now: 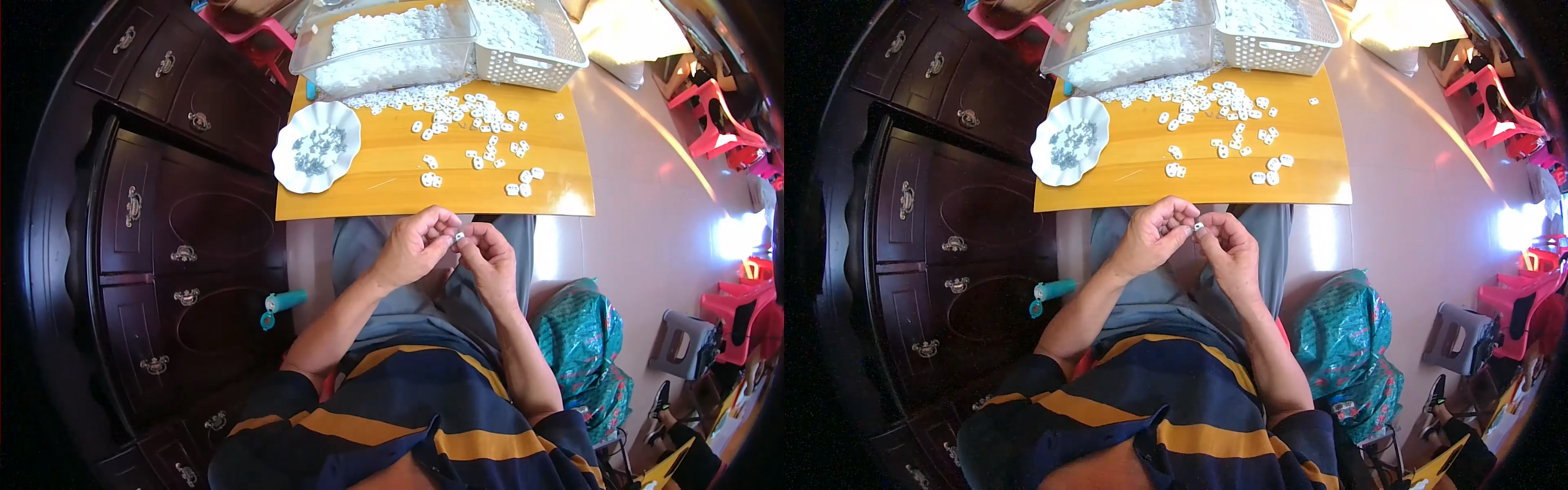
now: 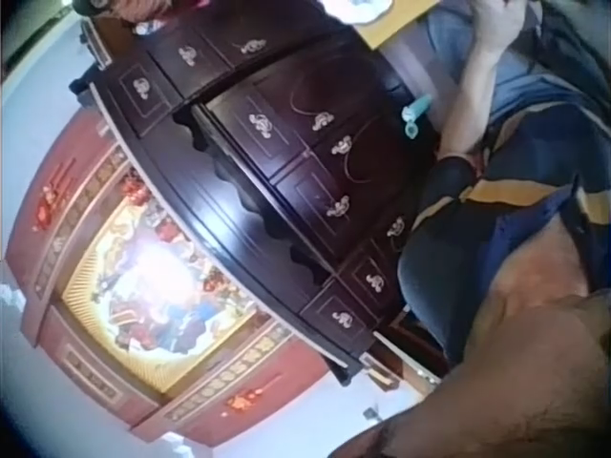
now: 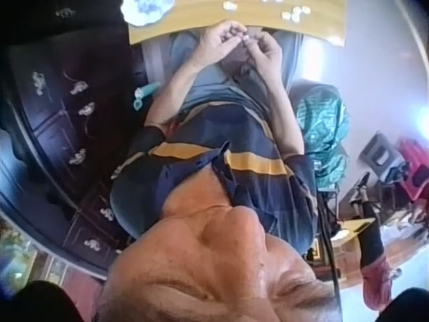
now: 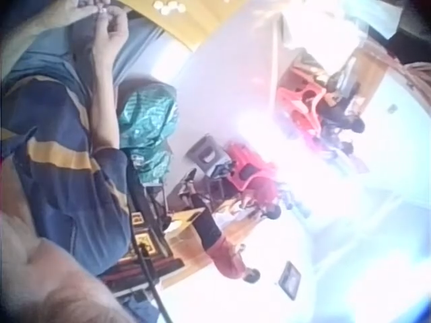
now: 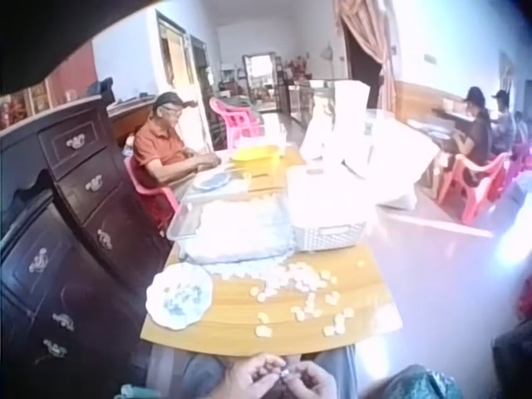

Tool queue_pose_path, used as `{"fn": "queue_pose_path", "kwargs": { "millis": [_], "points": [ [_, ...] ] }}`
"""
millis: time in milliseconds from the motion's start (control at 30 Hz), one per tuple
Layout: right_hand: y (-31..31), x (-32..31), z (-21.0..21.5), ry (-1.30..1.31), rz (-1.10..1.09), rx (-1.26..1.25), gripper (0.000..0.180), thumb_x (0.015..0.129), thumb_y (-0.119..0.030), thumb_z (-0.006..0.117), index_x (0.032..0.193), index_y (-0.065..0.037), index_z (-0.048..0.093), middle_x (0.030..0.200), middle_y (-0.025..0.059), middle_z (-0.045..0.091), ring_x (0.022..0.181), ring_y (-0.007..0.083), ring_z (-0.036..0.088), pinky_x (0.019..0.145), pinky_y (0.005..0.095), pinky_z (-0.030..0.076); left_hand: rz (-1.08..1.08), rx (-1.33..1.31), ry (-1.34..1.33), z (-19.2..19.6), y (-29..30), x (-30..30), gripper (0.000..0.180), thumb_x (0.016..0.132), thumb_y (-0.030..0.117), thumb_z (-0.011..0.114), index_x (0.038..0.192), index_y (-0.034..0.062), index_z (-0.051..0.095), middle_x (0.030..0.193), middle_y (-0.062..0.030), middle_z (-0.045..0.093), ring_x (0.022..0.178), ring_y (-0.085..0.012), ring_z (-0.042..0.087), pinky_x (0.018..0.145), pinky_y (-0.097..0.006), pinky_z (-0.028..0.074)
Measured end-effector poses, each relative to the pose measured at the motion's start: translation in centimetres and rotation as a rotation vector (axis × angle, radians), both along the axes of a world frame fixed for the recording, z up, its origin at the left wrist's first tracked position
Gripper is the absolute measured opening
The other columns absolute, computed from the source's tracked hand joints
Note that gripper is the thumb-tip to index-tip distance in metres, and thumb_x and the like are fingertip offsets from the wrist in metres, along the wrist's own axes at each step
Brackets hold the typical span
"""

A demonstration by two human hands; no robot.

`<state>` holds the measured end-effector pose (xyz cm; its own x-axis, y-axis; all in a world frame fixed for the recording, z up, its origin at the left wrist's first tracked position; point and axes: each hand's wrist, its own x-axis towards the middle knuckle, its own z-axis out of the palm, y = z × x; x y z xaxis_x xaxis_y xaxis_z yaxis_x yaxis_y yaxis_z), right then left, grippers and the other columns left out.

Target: Assembling small white plastic components by hand at a workbench.

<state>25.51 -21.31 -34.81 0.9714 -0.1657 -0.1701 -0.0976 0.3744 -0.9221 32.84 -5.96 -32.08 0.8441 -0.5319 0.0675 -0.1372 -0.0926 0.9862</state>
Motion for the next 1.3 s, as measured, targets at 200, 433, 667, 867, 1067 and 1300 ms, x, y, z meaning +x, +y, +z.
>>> {"fn": "queue_pose_path", "kwargs": {
  "millis": [200, 433, 667, 867, 1067, 1300],
  "points": [
    [-0.1, 0.0, -0.1, -0.019, -0.029, -0.082, 0.01, 0.1, -0.007, 0.06, 0.108, -0.002, 0.065, 0.082, -0.0034, 0.063, 0.073, 0.0021, 0.056, 0.065, 0.0182, 0.045, -0.001, 0.022, -0.005, 0.3, -0.4, 0.0, 0.015, 0.091, -0.006, 0.06, 0.105, -0.0023, 0.062, 0.083, -0.0039, 0.067, 0.075, -0.0077, 0.067, 0.066, -0.023, 0.054],
    [-0.4, -0.2, 0.0, -0.014, 0.029, -0.064, 0.006, 0.101, -0.007, 0.058, 0.105, -0.003, 0.061, 0.081, -0.0023, 0.064, 0.072, 0.0024, 0.056, 0.065, 0.0188, 0.046, 0.016, 0.084, -0.075, -0.2, -0.6, -0.1, 0.016, 0.09, -0.005, 0.062, 0.105, -0.0011, 0.063, 0.082, -0.005, 0.067, 0.069, -0.0081, 0.065, 0.062, -0.024, 0.052],
    [-0.6, -0.2, 0.1, -0.025, 0.097, 0.104, 0.007, 0.102, -0.008, 0.055, 0.107, -0.004, 0.058, 0.086, 0.0015, 0.066, 0.077, 0.0075, 0.062, 0.071, 0.0216, 0.05, 0.023, 0.071, -0.115, -0.2, -0.6, -0.1, 0.017, 0.089, -0.006, 0.061, 0.106, -0.0015, 0.062, 0.082, -0.007, 0.068, 0.068, -0.0101, 0.066, 0.062, -0.026, 0.053],
    [-0.6, -0.2, -0.1, -0.041, 0.105, 0.115, 0.008, 0.104, -0.01, 0.054, 0.109, -0.004, 0.057, 0.088, 0.0019, 0.066, 0.079, 0.0087, 0.063, 0.072, 0.0222, 0.05, -0.016, 0.062, -0.058, 0.5, -0.4, 0.0, 0.02, 0.088, -0.006, 0.061, 0.108, -0.0016, 0.06, 0.082, -0.0076, 0.068, 0.07, -0.0109, 0.069, 0.063, -0.025, 0.054],
    [-0.3, -0.1, -0.2, -0.005, 0.092, 0.065, 0.008, 0.104, -0.009, 0.055, 0.109, -0.004, 0.057, 0.089, 0.0024, 0.067, 0.08, 0.009, 0.064, 0.072, 0.0224, 0.053, -0.012, 0.105, -0.108, 1.0, -0.1, 0.1, 0.019, 0.089, -0.006, 0.061, 0.108, -0.0011, 0.06, 0.081, -0.0073, 0.067, 0.069, -0.011, 0.069, 0.062, -0.025, 0.054],
    [-0.5, -0.1, -0.6, 0.083, 0.116, 0.057, 0.009, 0.103, -0.011, 0.059, 0.106, -0.003, 0.059, 0.089, 0.003, 0.07, 0.079, 0.009, 0.066, 0.072, 0.0231, 0.054, -0.019, 0.106, -0.109, 1.6, 0.0, 0.1, 0.017, 0.09, -0.004, 0.061, 0.107, -0.0011, 0.06, 0.079, -0.0068, 0.067, 0.066, -0.0114, 0.068, 0.06, -0.025, 0.053]
  ]
}}
